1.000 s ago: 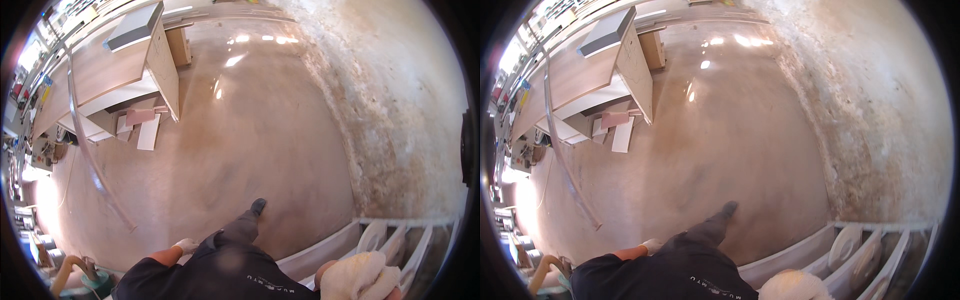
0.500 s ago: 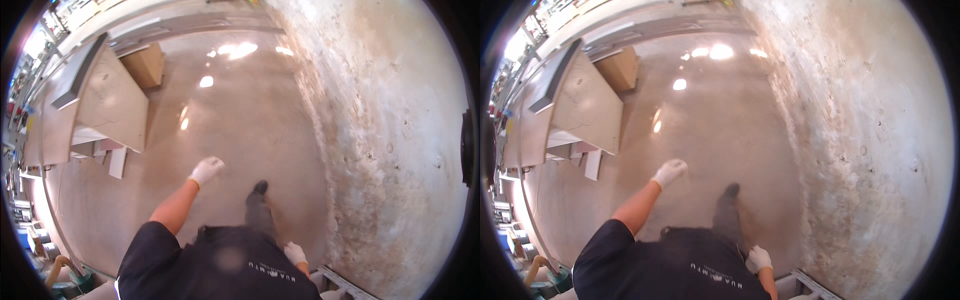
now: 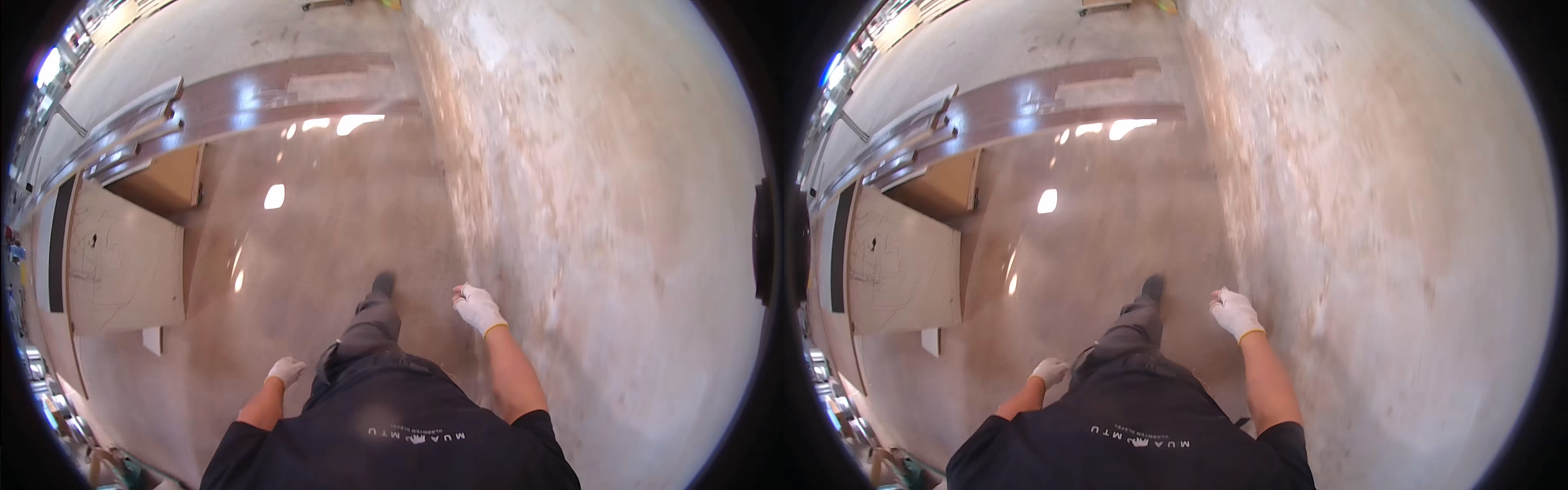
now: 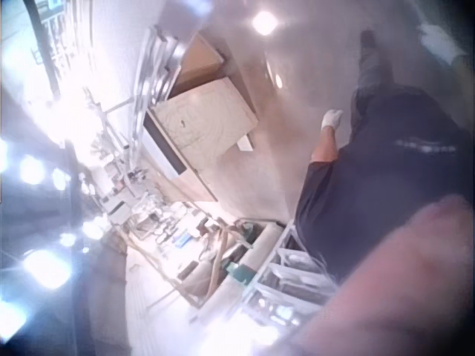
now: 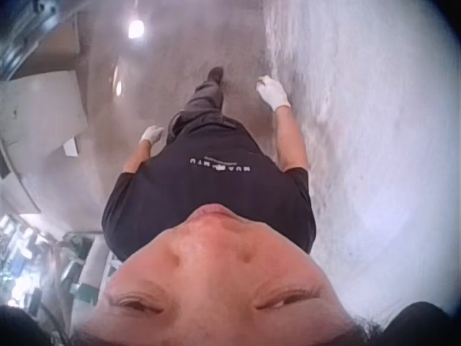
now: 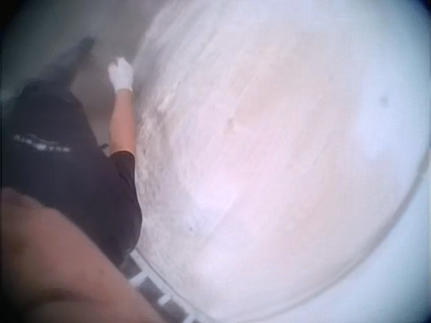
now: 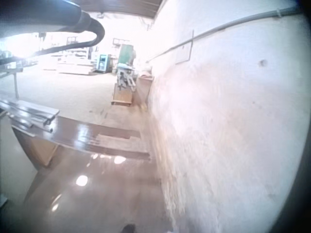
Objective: The person operates a machine, then walks to a workbench and wipes a metal surface with a cloth. They pick up long wooden planks, carry them across the workshop, and place them on a conveyor. The person returns to the machine and repeats the cycle.
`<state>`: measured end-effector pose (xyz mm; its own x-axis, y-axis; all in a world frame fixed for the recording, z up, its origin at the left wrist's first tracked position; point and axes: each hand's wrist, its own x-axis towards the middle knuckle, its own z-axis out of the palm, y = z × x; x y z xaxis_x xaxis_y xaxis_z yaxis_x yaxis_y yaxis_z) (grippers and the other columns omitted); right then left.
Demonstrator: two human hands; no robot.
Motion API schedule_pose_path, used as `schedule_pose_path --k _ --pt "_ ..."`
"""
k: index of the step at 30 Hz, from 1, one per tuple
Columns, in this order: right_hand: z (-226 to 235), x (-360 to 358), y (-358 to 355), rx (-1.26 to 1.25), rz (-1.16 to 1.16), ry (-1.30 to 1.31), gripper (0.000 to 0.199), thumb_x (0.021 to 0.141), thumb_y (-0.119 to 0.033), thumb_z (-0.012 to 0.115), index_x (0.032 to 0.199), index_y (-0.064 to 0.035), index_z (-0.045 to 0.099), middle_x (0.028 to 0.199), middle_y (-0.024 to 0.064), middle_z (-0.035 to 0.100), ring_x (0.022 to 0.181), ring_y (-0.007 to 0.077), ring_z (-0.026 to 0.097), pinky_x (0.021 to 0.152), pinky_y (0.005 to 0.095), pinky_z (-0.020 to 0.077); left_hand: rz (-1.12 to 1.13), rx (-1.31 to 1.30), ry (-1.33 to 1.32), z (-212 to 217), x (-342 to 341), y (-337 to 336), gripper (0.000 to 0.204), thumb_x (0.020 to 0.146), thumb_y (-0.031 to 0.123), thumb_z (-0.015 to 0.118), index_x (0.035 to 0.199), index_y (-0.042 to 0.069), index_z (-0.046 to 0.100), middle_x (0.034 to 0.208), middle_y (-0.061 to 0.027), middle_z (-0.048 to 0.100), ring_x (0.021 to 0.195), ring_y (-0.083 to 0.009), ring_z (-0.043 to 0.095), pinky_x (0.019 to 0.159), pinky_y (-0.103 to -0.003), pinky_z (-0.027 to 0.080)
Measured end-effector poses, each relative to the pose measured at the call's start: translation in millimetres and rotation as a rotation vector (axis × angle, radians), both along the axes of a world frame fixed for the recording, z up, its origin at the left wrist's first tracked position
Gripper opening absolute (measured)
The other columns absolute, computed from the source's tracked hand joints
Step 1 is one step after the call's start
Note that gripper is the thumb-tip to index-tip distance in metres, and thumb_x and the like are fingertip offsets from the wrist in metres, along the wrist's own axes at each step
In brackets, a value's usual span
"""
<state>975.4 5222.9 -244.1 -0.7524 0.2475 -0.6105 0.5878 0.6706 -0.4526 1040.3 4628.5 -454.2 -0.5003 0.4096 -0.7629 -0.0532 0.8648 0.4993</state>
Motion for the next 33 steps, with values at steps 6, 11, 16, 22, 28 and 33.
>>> schedule_pose_path --k 6,11,16,22,28,33 --pt "-14.5 -216.1 109.1 0.051 0.168 -0.020 0.039 0.101 -0.033 0.069 0.133 -0.0111 0.075 0.127 0.0194 0.079 0.120 0.0350 0.074 0.105 0.0424 0.0560 0.544 -0.003 0.288 34.1 -243.5 159.0 0.023 0.100 0.026 0.069 0.105 0.003 0.075 0.089 -0.0085 0.074 0.082 -0.0249 0.072 0.075 -0.040 0.058" --pt "-18.2 -428.5 241.5 0.235 0.252 0.032 0.038 0.102 -0.033 0.067 0.132 -0.0115 0.077 0.124 0.0196 0.079 0.115 0.0316 0.075 0.101 0.0413 0.0572 0.933 0.327 0.163 120.9 -455.8 316.2 0.036 0.100 0.034 0.065 0.114 0.004 0.079 0.100 -0.0153 0.078 0.096 -0.0277 0.075 0.089 -0.041 0.057" --pt "-42.8 -657.8 311.4 -0.106 -0.062 0.211 0.042 0.102 -0.032 0.061 0.133 -0.0060 0.075 0.129 0.0211 0.077 0.122 0.0349 0.073 0.107 0.0451 0.0543 0.840 0.139 0.389 199.7 -580.8 436.1 0.035 0.100 0.036 0.065 0.117 0.010 0.078 0.116 -0.0161 0.079 0.112 -0.0319 0.075 0.100 -0.042 0.057" --pt "46.6 -865.8 276.2 0.124 0.667 0.115 0.046 0.103 -0.030 0.060 0.140 -0.0046 0.070 0.140 0.0184 0.073 0.128 0.0355 0.070 0.109 0.0442 0.0533 0.569 0.180 0.142 287.1 -678.7 491.2 0.041 0.102 0.043 0.060 0.127 0.014 0.075 0.131 -0.0151 0.075 0.125 -0.0377 0.070 0.107 -0.047 0.055" --pt "130.0 -1069.2 256.7 0.176 0.811 0.411 0.038 0.097 -0.016 0.068 0.133 -0.0055 0.075 0.121 0.0186 0.079 0.114 0.0301 0.075 0.100 0.0398 0.0576 0.628 -0.036 0.290 269.9 -826.6 487.8 0.039 0.100 0.040 0.056 0.117 0.010 0.075 0.126 -0.0185 0.073 0.116 -0.0455 0.070 0.099 -0.058 0.057" --pt "69.2 -1250.8 222.7 0.090 0.878 0.454 0.030 0.095 -0.020 0.071 0.119 -0.0052 0.080 0.112 0.0194 0.081 0.107 0.0340 0.077 0.097 0.0432 0.0594 1.079 -0.046 0.378 262.8 -926.5 480.1 0.039 0.101 0.039 0.058 0.120 0.010 0.075 0.130 -0.0215 0.071 0.121 -0.0458 0.069 0.103 -0.056 0.056"
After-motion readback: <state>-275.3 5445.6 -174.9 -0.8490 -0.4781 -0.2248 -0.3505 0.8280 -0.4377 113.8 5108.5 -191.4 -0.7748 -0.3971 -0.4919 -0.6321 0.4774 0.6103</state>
